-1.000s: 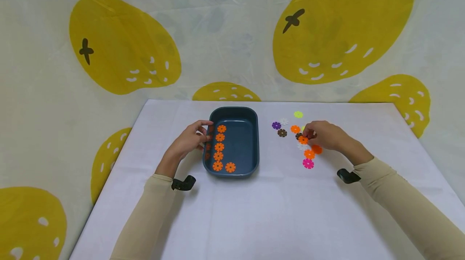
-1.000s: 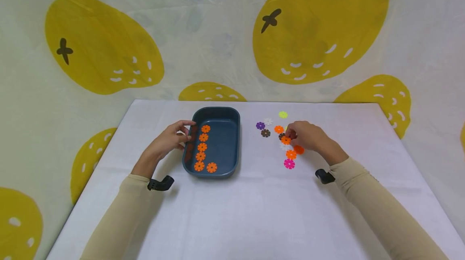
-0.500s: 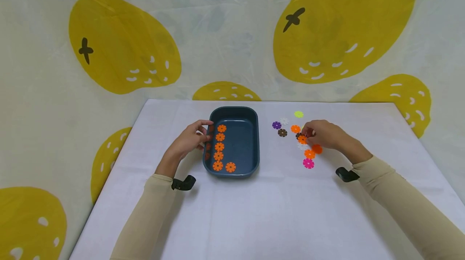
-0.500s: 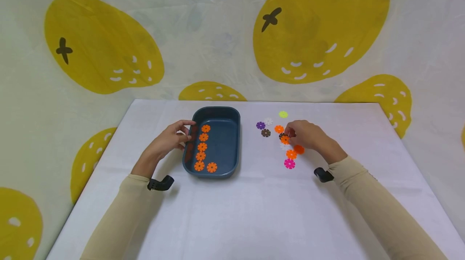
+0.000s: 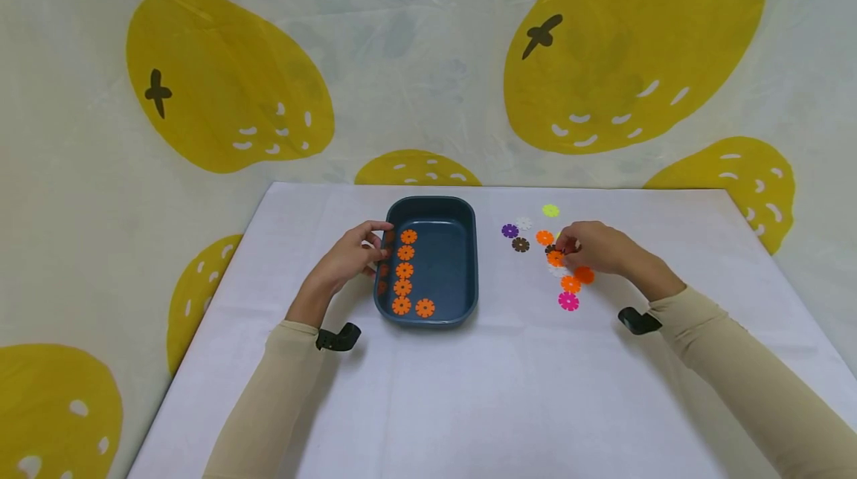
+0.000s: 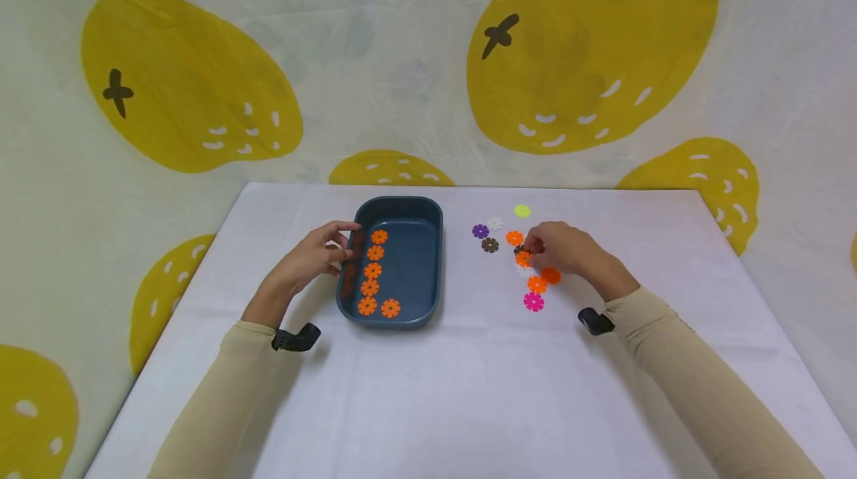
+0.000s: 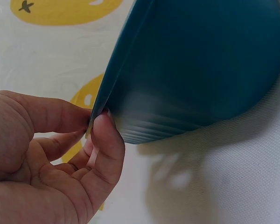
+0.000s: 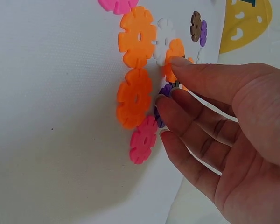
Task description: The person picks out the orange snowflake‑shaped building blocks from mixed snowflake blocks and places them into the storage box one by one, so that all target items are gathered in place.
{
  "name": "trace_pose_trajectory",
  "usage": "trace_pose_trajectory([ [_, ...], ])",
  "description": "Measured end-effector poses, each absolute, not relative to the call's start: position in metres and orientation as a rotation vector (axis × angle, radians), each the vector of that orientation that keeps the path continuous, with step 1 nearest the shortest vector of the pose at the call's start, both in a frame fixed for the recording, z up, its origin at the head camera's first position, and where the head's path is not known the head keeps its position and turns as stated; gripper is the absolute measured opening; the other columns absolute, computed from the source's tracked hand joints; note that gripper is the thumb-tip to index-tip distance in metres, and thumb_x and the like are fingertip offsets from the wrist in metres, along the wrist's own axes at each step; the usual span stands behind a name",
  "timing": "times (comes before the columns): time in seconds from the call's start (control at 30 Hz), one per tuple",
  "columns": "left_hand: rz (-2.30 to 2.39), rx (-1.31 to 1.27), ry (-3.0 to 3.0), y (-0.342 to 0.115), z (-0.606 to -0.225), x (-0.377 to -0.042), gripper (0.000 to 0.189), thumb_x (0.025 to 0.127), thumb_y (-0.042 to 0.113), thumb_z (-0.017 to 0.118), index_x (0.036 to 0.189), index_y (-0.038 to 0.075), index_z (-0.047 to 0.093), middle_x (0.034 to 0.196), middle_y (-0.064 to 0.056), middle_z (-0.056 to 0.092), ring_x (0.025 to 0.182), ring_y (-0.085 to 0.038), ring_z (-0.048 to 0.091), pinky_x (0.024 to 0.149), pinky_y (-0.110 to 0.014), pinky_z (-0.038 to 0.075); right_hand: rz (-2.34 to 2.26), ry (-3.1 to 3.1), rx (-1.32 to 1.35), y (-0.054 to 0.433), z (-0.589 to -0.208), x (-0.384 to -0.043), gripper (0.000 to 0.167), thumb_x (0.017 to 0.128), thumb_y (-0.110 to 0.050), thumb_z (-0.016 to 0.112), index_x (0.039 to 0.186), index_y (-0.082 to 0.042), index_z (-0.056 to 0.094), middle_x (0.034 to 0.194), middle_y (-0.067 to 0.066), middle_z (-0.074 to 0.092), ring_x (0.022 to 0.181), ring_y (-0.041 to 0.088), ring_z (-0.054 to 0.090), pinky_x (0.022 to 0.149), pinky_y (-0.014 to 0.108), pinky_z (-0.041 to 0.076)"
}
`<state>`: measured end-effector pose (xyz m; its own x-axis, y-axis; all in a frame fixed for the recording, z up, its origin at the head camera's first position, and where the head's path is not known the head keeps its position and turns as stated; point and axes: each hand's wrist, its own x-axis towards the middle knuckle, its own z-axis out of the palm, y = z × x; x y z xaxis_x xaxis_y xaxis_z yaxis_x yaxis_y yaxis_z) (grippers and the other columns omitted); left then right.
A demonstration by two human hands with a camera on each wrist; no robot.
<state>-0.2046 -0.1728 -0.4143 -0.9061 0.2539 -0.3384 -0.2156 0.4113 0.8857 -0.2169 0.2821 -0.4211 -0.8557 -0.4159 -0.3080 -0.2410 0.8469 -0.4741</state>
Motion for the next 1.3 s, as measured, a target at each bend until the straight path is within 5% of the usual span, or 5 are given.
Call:
trace_pose_trajectory([
  [0.3,1.504,0.037,2.254,-0.1734,-0.4135,-0.2046,0.052,0.100,0.000,0.056,0.150,0.010,0.046,0.106,-0.012,0.043,0.099,-0.032,0.059,0.066,-0.038,0.056,-0.594,2.625,-0.483,0.2791,-0.4218,-0.2190,0.022,0.089,-0.018,0.078,0.106,-0.006,0.071,0.098,0.004,0.066,0.090,0.022,0.057,0.080,0.041,0.054],
  [0.67,1.486,0.012,2.254,-0.1713,-0.4136,-0.2069,0.053,0.099,0.000,0.055,0.150,0.012,0.047,0.108,-0.012,0.043,0.101,-0.031,0.058,0.068,-0.037,0.056,-0.653,2.609,-0.483,0.2815,-0.4190,-0.2182,0.017,0.089,-0.013,0.076,0.101,-0.007,0.066,0.094,0.005,0.064,0.080,0.020,0.056,0.070,0.033,0.049],
  [1.3,1.484,0.018,2.264,-0.1712,-0.4130,-0.2030,0.052,0.099,0.001,0.056,0.149,0.010,0.048,0.106,-0.012,0.044,0.103,-0.036,0.059,0.067,-0.037,0.056,-0.729,2.573,-0.507,0.2822,-0.4206,-0.2136,0.015,0.090,-0.008,0.075,0.099,-0.006,0.064,0.090,0.004,0.064,0.079,0.020,0.057,0.072,0.032,0.053],
])
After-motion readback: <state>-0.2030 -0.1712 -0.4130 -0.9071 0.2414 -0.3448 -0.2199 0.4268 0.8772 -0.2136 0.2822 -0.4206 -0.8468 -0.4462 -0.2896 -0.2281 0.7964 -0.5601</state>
